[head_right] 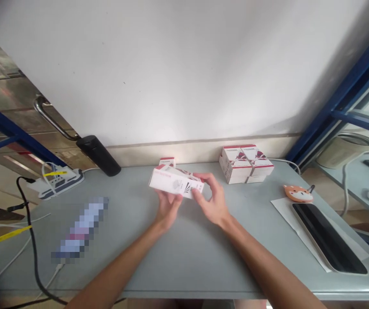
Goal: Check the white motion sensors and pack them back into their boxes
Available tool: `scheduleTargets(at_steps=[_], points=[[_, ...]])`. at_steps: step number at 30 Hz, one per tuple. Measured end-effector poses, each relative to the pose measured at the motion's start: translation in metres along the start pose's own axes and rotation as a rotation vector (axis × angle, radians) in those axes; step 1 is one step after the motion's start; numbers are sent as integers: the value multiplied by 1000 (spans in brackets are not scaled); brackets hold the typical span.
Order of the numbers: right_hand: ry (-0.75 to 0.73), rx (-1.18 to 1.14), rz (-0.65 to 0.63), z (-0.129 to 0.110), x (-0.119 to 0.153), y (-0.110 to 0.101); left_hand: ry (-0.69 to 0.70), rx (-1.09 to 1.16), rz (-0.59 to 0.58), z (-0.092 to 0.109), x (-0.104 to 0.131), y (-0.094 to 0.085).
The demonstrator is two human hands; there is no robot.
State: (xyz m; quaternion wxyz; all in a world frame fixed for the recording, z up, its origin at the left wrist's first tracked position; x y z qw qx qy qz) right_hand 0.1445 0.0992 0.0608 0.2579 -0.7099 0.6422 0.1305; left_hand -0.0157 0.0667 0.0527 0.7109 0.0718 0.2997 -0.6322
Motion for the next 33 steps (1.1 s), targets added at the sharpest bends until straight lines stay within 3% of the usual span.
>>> scheduleTargets(at_steps=[2, 5, 10, 18, 23, 28, 33], points=[[-43, 96, -111, -9, 0, 4, 5, -44, 71, 3, 2, -6], [-135, 253, -156, -21, -5, 1, 92, -188, 125, 4, 3, -13], [-216, 353, -160, -27, -4, 7, 358, -432, 58, 7, 9, -1], [-202, 291, -37, -29, -7, -4, 253, -541, -31, -5, 9, 11], [-132, 205, -3, -22, -8, -11, 324, -587, -44, 1, 11, 13], [-17, 126, 203, -15, -10, -37, 399, -533, -105, 4, 14, 17], [181, -40, 186, 4, -16, -38, 382, -529, -119, 2, 14, 13]])
Point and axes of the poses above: each hand's wrist, its own x-axis away from the middle knuckle, its own y-axis out of the palm, z = x × y, the point moved 9 cm from there along -x, towards the middle knuckle
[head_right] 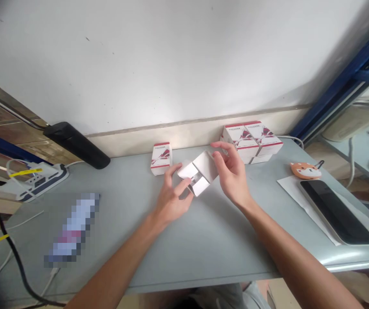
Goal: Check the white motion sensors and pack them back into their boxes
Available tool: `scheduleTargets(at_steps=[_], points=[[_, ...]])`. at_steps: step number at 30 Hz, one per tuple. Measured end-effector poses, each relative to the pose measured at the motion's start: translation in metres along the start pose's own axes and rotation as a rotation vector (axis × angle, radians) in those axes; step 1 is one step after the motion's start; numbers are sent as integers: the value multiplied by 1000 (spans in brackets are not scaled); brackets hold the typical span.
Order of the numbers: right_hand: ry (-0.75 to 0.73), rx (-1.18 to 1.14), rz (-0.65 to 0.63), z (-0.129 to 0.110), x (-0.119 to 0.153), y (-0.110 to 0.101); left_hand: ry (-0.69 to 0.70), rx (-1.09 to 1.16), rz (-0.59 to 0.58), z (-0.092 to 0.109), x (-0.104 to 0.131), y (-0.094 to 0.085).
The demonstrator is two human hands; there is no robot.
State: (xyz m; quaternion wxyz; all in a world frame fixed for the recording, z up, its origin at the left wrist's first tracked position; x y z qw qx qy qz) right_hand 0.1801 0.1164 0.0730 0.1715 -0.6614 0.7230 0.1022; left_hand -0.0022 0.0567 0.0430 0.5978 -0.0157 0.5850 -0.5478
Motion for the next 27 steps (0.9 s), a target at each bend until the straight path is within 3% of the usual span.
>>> scheduleTargets(at_steps=[3, 7, 11, 14, 18, 22, 27], points=[[43, 63, -47, 8, -3, 4, 47, 6, -7, 4, -1, -2], [-72, 298, -75, 6, -4, 8, 118, -22, 7, 12, -5, -4], [-187, 361, -26, -4, -3, 5, 81, -68, 30, 10, -9, -9], [-240, 360, -137, -15, 0, 13, 0, -76, 13, 1, -11, -10], [-127, 280, -313, -16, 4, 23, -52, -92, 12, -4, -9, -10], [-30, 204, -369, -14, 4, 21, -76, -112, 31, -4, -8, -10], [-32, 162, -410, -14, 0, 16, -126, -107, 58, -4, -8, -12]])
Point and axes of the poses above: each hand's wrist, its own x-axis away from the middle knuckle, its own y-axis out of the palm, z = x × y, the point moved 9 cm from there along -x, towards the middle knuckle
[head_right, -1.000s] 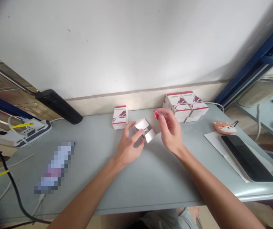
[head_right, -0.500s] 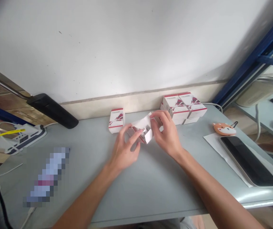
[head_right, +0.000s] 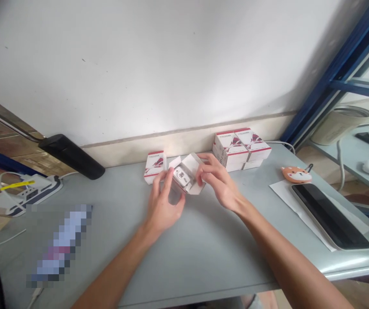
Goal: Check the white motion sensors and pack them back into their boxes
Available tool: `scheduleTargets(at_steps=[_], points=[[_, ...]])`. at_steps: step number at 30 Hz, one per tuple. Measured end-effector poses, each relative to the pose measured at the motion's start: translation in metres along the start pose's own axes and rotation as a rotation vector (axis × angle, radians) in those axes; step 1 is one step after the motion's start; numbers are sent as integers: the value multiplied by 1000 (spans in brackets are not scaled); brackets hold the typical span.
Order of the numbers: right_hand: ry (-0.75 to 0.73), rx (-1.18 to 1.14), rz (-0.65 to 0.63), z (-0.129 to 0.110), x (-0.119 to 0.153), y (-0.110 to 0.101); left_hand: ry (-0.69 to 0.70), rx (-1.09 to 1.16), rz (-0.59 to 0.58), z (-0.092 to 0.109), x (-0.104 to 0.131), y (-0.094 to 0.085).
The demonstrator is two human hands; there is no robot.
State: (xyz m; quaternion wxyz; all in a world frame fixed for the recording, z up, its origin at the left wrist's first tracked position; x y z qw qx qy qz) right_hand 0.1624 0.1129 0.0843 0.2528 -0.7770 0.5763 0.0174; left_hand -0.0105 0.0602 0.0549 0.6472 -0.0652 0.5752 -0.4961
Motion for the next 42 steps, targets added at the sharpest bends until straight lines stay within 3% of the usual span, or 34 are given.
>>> scheduleTargets(at_steps=[3, 7, 13, 17, 20, 25, 28, 30, 34, 36, 38, 39, 42], points=[[16, 88, -6, 2, 0, 2, -31, 24, -7, -3, 0, 0], [-95, 179, -21, -9, 2, 8, -28, 23, -3, -6, 0, -1], [-111, 274, -27, -9, 4, 9, 107, -77, 8, 2, -4, -4], [-76, 237, 80, -3, 3, 7, 243, -148, 42, 15, -4, -6], [-132, 247, 180, -9, 2, 1, 223, -151, 63, 13, -3, -5], [-236, 348, 555, -19, 6, -52, 127, -126, 67, -1, -3, -3], [-118, 584, 755, 3, 8, -87, 121, -112, 68, -2, -4, -4], [-20, 734, 797, 24, 6, -100, 142, -112, 73, 0, -3, -4], [55, 827, 745, 52, 0, -102, 197, -120, 82, 6, -3, -3], [8, 794, 776, 41, 3, -100, 212, -126, 85, 8, -3, -4], [-144, 733, 749, 13, 6, -90, 216, -129, 83, 9, -3, -5], [-252, 690, 670, -4, 6, -79, 213, -130, 80, 9, -3, -5], [-448, 573, 194, -39, 7, -29, 193, -132, 71, 7, -4, -5]])
Point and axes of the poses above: each hand's wrist, its own x-axis away from the middle knuckle, its own y-axis out of the palm, z = x × y, the point moved 9 cm from there along -x, towards the middle knuckle
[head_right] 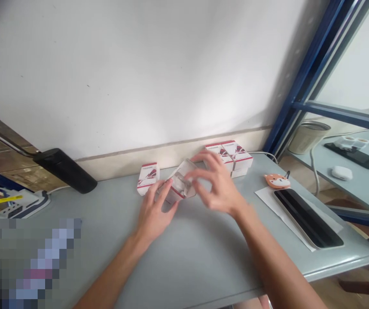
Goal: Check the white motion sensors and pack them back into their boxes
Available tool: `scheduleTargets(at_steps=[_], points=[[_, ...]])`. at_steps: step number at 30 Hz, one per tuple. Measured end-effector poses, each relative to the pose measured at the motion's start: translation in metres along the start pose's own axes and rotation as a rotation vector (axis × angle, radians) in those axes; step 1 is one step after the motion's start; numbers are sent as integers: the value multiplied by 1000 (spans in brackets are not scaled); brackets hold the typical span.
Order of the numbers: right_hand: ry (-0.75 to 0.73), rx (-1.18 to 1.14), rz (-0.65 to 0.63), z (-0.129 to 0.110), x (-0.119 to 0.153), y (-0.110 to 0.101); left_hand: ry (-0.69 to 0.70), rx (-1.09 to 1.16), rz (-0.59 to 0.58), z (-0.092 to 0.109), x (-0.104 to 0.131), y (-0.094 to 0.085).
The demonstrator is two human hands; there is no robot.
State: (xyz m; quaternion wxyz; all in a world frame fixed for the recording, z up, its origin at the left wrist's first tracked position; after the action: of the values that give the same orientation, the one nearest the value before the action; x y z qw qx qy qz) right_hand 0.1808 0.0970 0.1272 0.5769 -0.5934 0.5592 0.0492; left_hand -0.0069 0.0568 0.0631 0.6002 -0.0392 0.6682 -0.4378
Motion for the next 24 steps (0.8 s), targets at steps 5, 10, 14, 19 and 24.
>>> scheduleTargets(at_steps=[5, 10, 14, 19, 24], points=[[-41, -106, -253, -25, 6, 28, -58, 20, -2, -5, 1, 1], [33, -178, -49, 0, -1, 9, -73, 20, -10, -7, 1, 2], [270, 67, 339, 62, 7, -36, -86, 29, -15, -10, 1, 3], [502, 367, 352, 123, 31, -46, -96, 42, -14, -10, -1, 1], [511, 373, 245, 132, 33, -36, -96, 55, -22, -10, -1, 2]])
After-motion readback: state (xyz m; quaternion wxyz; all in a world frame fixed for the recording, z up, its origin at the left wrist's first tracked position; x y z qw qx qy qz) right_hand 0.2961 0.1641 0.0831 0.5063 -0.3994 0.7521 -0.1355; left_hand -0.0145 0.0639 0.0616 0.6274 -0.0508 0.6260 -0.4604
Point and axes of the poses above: each hand's wrist, its own x-axis away from the middle knuckle, its own y-axis out of the palm, z = x × y, the point moved 9 cm from there along -x, towards the middle knuckle
